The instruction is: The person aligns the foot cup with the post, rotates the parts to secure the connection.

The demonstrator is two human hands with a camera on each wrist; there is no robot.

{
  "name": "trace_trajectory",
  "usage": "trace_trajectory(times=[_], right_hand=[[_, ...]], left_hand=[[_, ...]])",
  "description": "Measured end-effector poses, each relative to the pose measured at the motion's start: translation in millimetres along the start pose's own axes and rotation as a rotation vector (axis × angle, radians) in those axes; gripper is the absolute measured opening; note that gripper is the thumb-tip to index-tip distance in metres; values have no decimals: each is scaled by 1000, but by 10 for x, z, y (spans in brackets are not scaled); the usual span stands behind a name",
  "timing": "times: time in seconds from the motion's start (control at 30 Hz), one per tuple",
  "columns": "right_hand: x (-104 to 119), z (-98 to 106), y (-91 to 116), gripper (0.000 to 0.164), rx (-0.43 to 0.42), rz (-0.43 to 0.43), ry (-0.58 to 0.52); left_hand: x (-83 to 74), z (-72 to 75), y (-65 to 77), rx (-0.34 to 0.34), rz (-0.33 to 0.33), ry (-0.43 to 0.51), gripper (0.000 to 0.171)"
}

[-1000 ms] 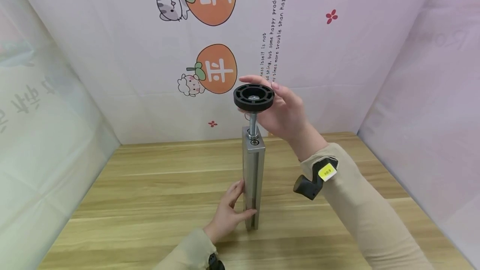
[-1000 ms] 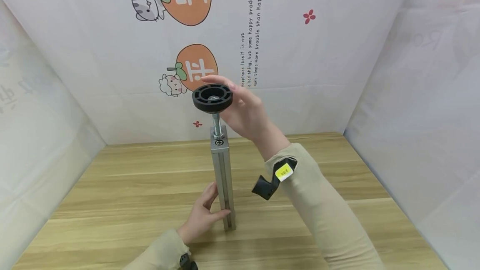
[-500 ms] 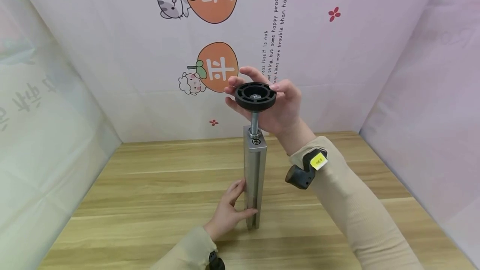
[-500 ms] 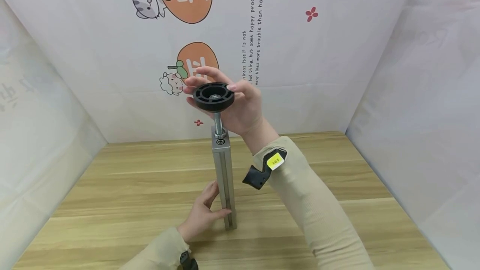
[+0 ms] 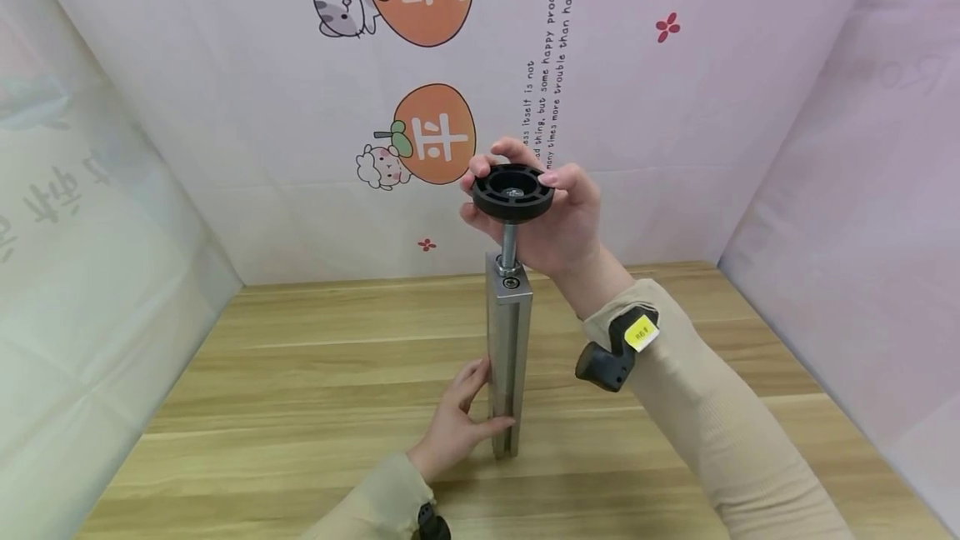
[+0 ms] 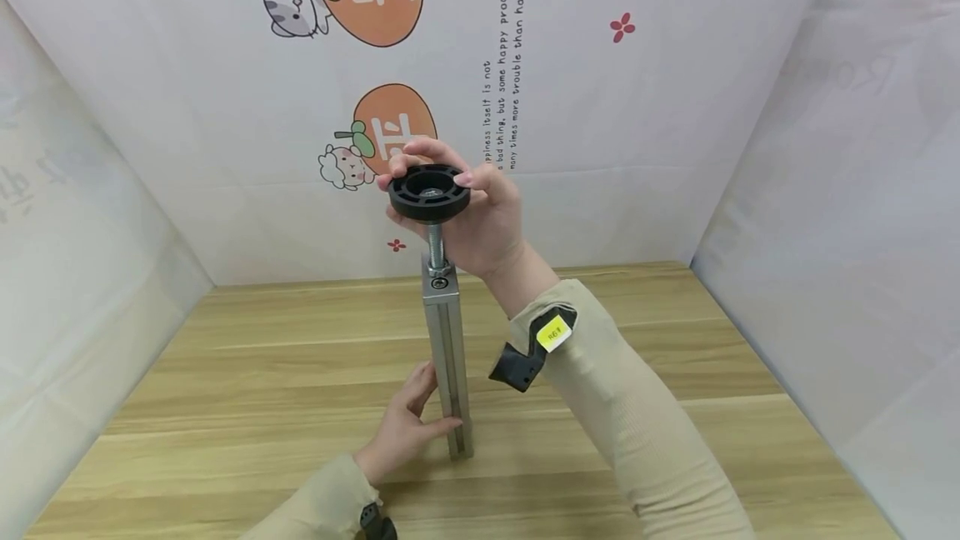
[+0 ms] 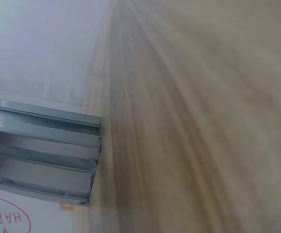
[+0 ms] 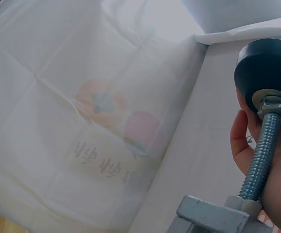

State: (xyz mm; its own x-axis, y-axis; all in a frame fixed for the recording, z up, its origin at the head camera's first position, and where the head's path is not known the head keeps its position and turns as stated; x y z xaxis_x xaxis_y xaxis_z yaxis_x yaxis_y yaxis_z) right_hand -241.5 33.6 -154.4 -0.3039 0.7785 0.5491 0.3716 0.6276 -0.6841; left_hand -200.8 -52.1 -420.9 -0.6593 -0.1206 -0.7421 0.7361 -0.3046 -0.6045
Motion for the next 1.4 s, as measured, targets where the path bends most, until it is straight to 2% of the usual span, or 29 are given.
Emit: trace_trajectory(times=[0.1,0.2,0.33,0.53,0.77,0.93,1.13,1.4], right_hand=[[7,2,8,30,5,16,-12],[15,7,14,28,-3,30,6],[37,31,32,24,-29,69,141],[93,48,76,20,-45,139,346],[136,48,114,16,-55,195,464],[173,4,153,13,-115,245,548],[203,-99,180,25,-204,300,767],[234,-190,224,29,-317,339,1037]], left_hand=[[12,-8,2,1,-12,5,91],[11,-14,-3,-4,-58,-4,94],[-17,-15,-15,-13,-107,-14,99],[-14,-11,-12,-10,-54,6,98],[17,-7,-6,-5,-25,-18,91],[22,-12,-5,4,-19,-6,90],[14,-22,-4,1,-68,-18,93],[10,-30,-2,4,-71,-1,93]])
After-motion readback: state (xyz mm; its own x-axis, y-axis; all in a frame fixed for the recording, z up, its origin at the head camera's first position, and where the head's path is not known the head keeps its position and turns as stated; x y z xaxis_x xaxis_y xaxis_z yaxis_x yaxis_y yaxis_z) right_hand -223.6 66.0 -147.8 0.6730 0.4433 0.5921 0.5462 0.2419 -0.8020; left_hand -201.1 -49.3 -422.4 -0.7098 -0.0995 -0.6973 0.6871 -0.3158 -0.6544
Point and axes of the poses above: each hand's wrist, its own y-axis away from the middle knuckle, its own z-axis out of the back of the hand, x = y × z, the point moved 6 cm from there along -y, towards the middle knuckle, and after that the axes turned 7 degrees about -y, right-handed, at the moved point
